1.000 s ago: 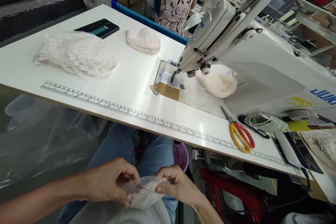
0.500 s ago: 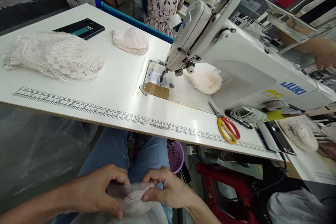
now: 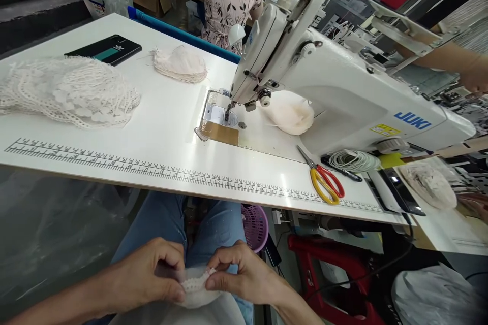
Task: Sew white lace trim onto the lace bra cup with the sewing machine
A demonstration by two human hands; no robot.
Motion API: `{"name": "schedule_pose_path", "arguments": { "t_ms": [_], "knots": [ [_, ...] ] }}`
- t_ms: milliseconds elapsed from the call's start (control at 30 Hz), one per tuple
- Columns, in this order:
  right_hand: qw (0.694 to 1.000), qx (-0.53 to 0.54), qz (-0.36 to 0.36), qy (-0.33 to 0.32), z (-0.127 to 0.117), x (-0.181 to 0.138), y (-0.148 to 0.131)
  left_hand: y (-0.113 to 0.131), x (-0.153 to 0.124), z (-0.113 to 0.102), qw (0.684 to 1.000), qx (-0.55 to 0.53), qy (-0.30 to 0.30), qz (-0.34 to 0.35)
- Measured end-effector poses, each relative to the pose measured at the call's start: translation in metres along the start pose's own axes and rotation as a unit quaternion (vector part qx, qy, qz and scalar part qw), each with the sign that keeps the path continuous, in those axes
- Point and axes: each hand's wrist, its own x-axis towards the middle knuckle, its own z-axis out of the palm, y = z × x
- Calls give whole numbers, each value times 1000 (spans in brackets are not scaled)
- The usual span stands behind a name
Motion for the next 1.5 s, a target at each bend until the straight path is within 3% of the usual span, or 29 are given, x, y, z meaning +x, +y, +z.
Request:
{"name": "schedule_pose_path", "arguments": {
  "t_ms": [300, 500, 700, 1033, 1200, 1500],
  "knots": [
    [999, -18, -37, 2, 0, 0, -5, 16, 8, 10, 999, 46, 19, 7],
    [993, -78, -80, 41, -4, -1, 0, 22, 11, 6, 997, 80, 20, 1],
    [992, -56, -102, 52, -8, -3, -2, 20, 16, 5, 995, 89, 36, 15],
    [986, -110, -103, 71, -12, -6, -7, 34, 21, 12, 995, 98, 3, 6],
    [986, -119, -87, 74, -12, -9, -11, 36, 26, 16, 989, 141, 34, 21],
    [991, -66, -84, 75, -15, -9, -3, 29, 33, 16, 1000, -11, -5, 27]
  ]
}}
